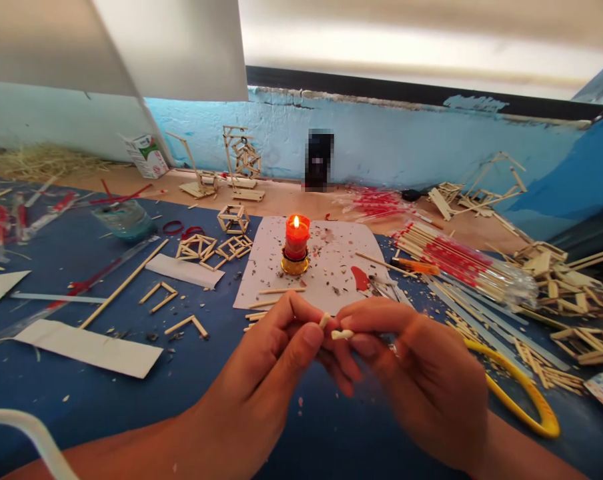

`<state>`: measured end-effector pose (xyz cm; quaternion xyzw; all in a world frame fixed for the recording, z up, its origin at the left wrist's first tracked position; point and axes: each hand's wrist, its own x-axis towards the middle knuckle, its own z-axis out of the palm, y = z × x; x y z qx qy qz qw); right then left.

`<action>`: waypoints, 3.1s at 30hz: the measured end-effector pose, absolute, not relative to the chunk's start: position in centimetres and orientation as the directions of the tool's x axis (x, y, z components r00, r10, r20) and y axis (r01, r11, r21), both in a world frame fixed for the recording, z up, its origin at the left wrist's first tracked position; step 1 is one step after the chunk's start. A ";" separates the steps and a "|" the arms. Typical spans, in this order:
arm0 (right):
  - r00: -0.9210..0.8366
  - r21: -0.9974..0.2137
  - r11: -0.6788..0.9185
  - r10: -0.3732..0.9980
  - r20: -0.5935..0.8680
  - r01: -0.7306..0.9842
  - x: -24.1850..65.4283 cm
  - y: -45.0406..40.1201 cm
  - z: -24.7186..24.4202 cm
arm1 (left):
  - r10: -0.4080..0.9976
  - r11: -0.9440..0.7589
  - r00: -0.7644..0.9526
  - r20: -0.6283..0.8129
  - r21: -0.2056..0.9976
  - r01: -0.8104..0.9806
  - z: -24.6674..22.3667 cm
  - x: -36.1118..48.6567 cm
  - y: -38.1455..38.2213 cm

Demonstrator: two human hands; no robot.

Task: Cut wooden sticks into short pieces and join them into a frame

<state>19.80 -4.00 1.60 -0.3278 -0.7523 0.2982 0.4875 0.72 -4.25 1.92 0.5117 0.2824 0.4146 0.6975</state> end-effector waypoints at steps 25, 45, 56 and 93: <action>-0.259 -0.666 0.682 0.731 0.631 0.302 20.0 -4.2 1.6 | 0.862 0.140 0.506 0.036 0.942 -0.306 2.2 0.8 -4.6; -0.271 -0.585 0.729 0.679 0.682 0.355 20.2 -4.1 1.7 | 0.851 0.103 0.522 0.059 0.955 -0.277 2.1 0.9 -4.5; -0.267 -0.592 0.715 0.694 0.669 0.373 20.2 -3.8 1.8 | 0.848 0.081 0.527 0.061 0.967 -0.242 1.8 0.5 -4.5; -0.275 -0.574 0.648 0.748 0.604 0.501 21.8 -1.3 4.5 | 0.727 -0.403 0.639 0.251 0.910 0.101 0.3 1.2 -7.1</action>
